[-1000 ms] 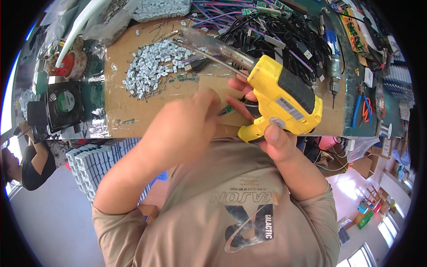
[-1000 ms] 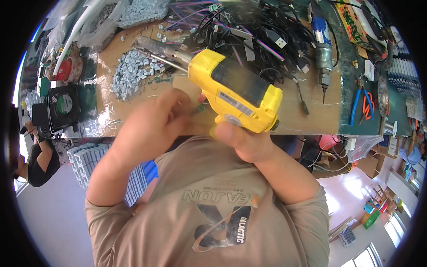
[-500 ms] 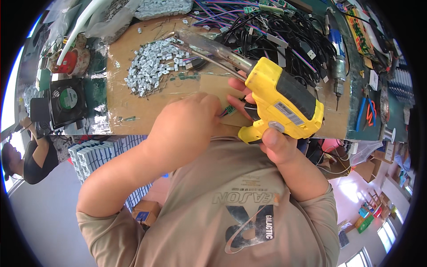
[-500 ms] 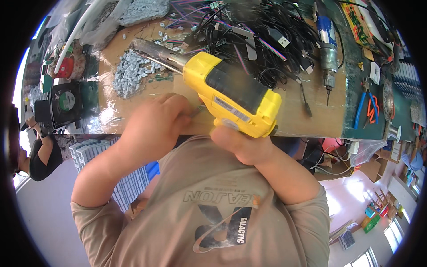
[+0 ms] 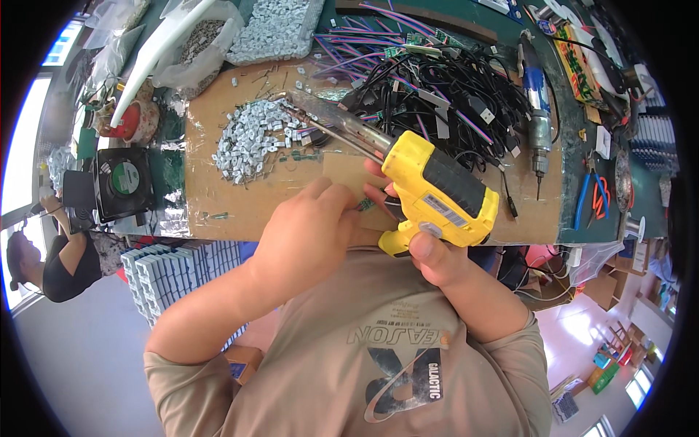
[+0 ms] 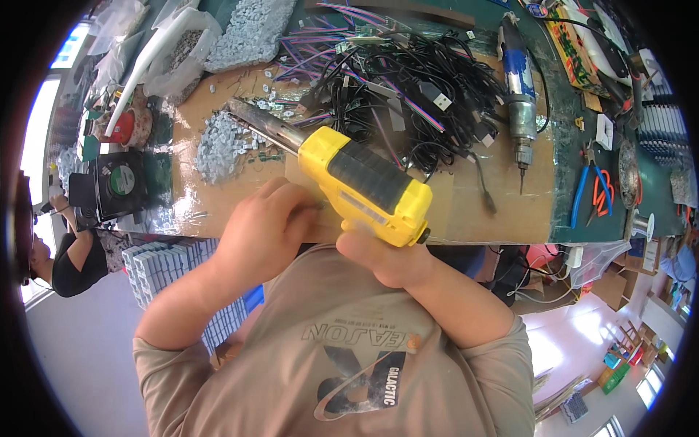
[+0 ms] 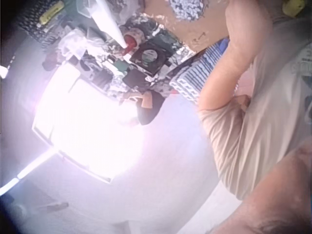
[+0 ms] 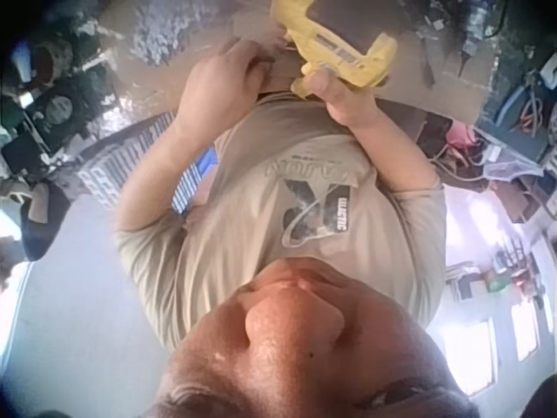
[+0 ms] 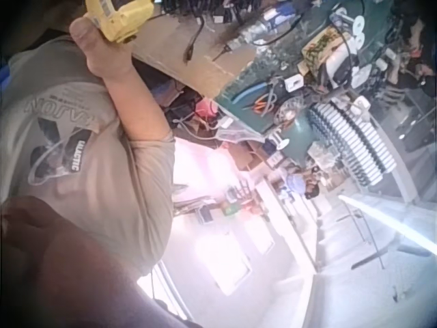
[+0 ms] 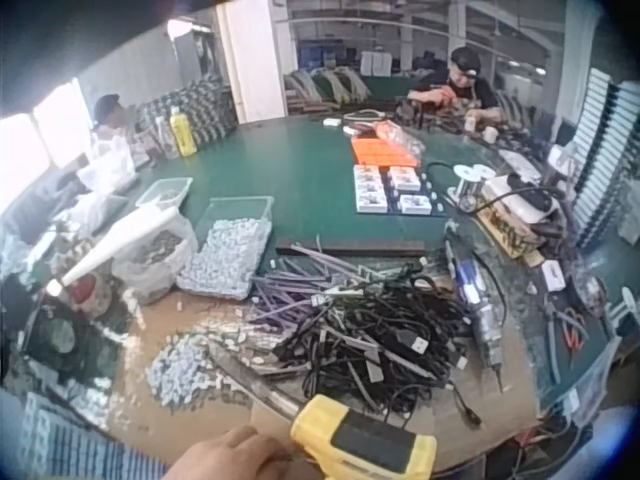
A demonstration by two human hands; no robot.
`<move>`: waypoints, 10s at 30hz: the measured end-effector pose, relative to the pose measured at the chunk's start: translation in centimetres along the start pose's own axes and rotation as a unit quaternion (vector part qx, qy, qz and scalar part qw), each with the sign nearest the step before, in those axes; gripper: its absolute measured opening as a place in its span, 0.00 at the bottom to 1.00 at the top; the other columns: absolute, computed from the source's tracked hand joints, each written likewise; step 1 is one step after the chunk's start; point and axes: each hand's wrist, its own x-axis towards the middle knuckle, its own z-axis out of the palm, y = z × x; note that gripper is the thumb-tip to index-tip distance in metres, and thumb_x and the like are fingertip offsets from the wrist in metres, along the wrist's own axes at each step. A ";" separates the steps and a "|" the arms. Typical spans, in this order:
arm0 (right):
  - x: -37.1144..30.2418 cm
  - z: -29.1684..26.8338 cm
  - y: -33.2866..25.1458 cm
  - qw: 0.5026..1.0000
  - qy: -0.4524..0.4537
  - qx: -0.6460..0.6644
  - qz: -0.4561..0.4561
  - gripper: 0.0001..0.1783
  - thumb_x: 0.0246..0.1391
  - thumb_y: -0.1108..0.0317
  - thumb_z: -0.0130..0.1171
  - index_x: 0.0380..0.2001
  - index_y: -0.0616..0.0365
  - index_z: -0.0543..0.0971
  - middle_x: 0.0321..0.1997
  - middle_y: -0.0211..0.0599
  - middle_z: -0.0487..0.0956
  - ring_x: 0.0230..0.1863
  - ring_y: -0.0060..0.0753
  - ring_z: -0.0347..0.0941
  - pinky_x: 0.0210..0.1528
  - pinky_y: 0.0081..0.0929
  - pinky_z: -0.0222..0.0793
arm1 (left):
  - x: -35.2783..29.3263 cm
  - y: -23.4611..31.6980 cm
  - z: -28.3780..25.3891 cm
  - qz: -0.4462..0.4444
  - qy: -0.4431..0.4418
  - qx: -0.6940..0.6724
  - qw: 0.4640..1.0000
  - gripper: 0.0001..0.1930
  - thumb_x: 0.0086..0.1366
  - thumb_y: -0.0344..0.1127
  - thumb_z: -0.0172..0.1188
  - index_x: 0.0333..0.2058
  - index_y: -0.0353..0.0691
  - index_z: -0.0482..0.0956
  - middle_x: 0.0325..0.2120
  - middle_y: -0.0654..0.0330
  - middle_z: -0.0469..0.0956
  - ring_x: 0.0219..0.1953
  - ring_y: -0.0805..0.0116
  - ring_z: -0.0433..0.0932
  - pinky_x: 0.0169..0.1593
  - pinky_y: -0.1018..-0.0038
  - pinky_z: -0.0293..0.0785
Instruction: The person solders wiring harnesses onto small electronic circuit boards at a workstation. This is done by hand with a soldering iron and solder wire.
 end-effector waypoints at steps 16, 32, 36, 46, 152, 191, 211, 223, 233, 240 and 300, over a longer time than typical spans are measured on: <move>-9.7 -4.6 -2.5 0.977 -0.036 -0.207 0.048 0.31 0.50 0.38 0.67 0.38 0.58 0.78 0.28 0.31 0.76 0.27 0.31 0.71 0.29 0.28 0.65 | 0.3 -0.8 1.7 0.006 0.104 -0.064 0.993 0.05 0.57 0.32 0.61 0.30 0.37 0.80 0.29 0.51 0.79 0.33 0.49 0.79 0.38 0.58 0.76; -11.8 -4.4 -0.1 0.980 0.025 -0.197 -0.013 0.22 0.52 0.49 0.69 0.26 0.58 0.75 0.24 0.35 0.74 0.22 0.33 0.70 0.23 0.28 0.63 | 0.4 -0.7 2.8 -0.015 0.154 -0.069 0.986 0.03 0.54 0.30 0.63 0.27 0.38 0.79 0.26 0.53 0.80 0.28 0.51 0.80 0.32 0.60 0.76; -11.8 -4.1 -0.1 0.972 0.037 -0.231 -0.026 0.22 0.52 0.49 0.68 0.26 0.58 0.75 0.23 0.33 0.74 0.20 0.32 0.70 0.22 0.27 0.64 | 0.5 -0.7 2.7 0.000 0.158 -0.056 0.986 0.03 0.55 0.29 0.64 0.27 0.37 0.79 0.24 0.53 0.79 0.26 0.56 0.78 0.30 0.64 0.74; -11.9 -4.5 0.3 0.968 0.024 -0.250 -0.028 0.23 0.53 0.47 0.68 0.25 0.57 0.74 0.21 0.32 0.72 0.19 0.32 0.69 0.21 0.28 0.63 | 0.4 -1.2 3.3 0.049 0.189 -0.017 0.981 0.04 0.54 0.30 0.65 0.27 0.41 0.78 0.24 0.56 0.78 0.25 0.54 0.78 0.28 0.62 0.75; -4.5 -0.3 -3.5 0.996 -0.035 -0.076 -0.003 0.44 0.49 0.38 0.70 0.62 0.50 0.68 0.57 0.46 0.74 0.58 0.48 0.72 0.61 0.49 0.67 | -1.7 -2.3 1.1 0.207 0.172 0.053 0.961 0.16 0.56 0.20 0.61 0.44 0.34 0.78 0.33 0.53 0.79 0.35 0.51 0.78 0.41 0.61 0.74; 0.8 1.1 -2.3 0.999 -0.001 -0.010 0.033 0.44 0.45 0.37 0.72 0.57 0.57 0.73 0.66 0.48 0.67 0.71 0.51 0.59 0.69 0.54 0.58 | -0.9 -2.7 3.4 0.199 0.247 0.177 0.932 0.21 0.44 0.31 0.61 0.41 0.36 0.80 0.35 0.59 0.75 0.34 0.61 0.74 0.36 0.69 0.72; -0.1 0.6 -3.6 0.997 -0.052 -0.033 0.037 0.44 0.46 0.39 0.73 0.59 0.54 0.71 0.60 0.47 0.70 0.61 0.47 0.68 0.61 0.48 0.67 | -1.0 -2.3 3.5 0.191 0.250 0.177 0.932 0.20 0.45 0.29 0.61 0.41 0.35 0.81 0.34 0.58 0.74 0.34 0.60 0.75 0.36 0.69 0.73; -0.2 0.4 -4.4 0.995 -0.083 -0.051 0.035 0.44 0.46 0.40 0.74 0.60 0.53 0.70 0.57 0.46 0.72 0.56 0.44 0.73 0.57 0.44 0.72 | -1.0 -2.1 3.7 0.196 0.253 0.192 0.928 0.20 0.46 0.29 0.61 0.41 0.34 0.81 0.33 0.59 0.74 0.34 0.61 0.75 0.35 0.69 0.73; -8.0 -2.8 -4.5 0.990 0.015 -0.069 0.123 0.41 0.44 0.42 0.76 0.53 0.55 0.73 0.36 0.31 0.76 0.33 0.24 0.71 0.35 0.23 0.68 | -1.0 -2.4 4.2 0.191 0.263 0.188 0.927 0.18 0.48 0.29 0.59 0.41 0.33 0.80 0.31 0.59 0.72 0.32 0.62 0.74 0.35 0.70 0.72; -10.2 -4.5 -2.6 0.982 0.016 -0.175 0.073 0.29 0.49 0.41 0.70 0.33 0.60 0.78 0.27 0.30 0.77 0.24 0.21 0.72 0.26 0.19 0.68 | -1.0 -2.1 3.7 0.178 0.255 0.176 0.934 0.14 0.50 0.22 0.64 0.38 0.35 0.82 0.31 0.59 0.75 0.30 0.62 0.75 0.32 0.70 0.72; -11.3 -4.1 -1.3 0.992 0.065 -0.066 0.089 0.34 0.51 0.52 0.73 0.48 0.65 0.70 0.36 0.38 0.79 0.33 0.24 0.74 0.31 0.20 0.70 | -0.9 -2.4 4.0 0.195 0.251 0.200 0.927 0.15 0.50 0.29 0.59 0.39 0.34 0.79 0.31 0.59 0.71 0.32 0.63 0.73 0.34 0.70 0.72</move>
